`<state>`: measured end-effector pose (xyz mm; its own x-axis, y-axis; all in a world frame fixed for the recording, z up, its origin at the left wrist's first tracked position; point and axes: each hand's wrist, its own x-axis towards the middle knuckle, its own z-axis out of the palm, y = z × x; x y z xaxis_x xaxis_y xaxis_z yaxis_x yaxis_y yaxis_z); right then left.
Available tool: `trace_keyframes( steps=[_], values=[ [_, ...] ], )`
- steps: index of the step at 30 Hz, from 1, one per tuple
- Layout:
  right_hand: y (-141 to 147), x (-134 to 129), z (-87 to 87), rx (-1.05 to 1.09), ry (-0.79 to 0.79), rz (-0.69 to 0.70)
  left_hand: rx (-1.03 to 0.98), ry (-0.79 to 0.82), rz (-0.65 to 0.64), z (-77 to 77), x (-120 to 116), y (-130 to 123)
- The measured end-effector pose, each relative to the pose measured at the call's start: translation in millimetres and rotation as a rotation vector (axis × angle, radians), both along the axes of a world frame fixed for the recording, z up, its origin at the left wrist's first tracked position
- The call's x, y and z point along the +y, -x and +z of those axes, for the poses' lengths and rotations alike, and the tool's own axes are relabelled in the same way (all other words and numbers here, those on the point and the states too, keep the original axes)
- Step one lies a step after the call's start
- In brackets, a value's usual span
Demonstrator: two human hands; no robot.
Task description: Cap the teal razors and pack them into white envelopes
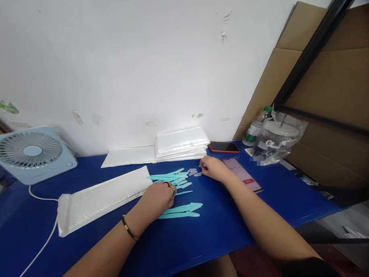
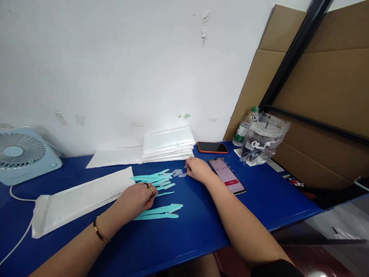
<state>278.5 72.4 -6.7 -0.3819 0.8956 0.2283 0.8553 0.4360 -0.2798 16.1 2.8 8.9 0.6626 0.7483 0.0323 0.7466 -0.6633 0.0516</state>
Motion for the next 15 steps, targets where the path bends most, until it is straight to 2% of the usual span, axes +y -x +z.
trace_keyframes(
  steps=[2, 5, 7, 11, 15],
  values=[
    [-1, -5, 4.0, 0.190, 0.072, 0.066, -0.044, -0.018, 0.033, 1.4, 1, 1],
    [0, -15, 13.9, 0.487, 0.274, 0.215, -0.233, 0.019, 0.108, 4.9, 4, 7],
    [4, -22, 19.9, 0.586, 0.361, 0.300, -0.346, 0.061, 0.148, 7.0, 5, 12],
    [16, -29, 22.3, 0.598, 0.341, 0.359, -0.455, 0.108, 0.161, 8.3, 8, 17],
    [21, -28, 19.0, 0.577, 0.324, 0.367, -0.456, 0.121, 0.162, 8.5, 9, 17]
  ],
)
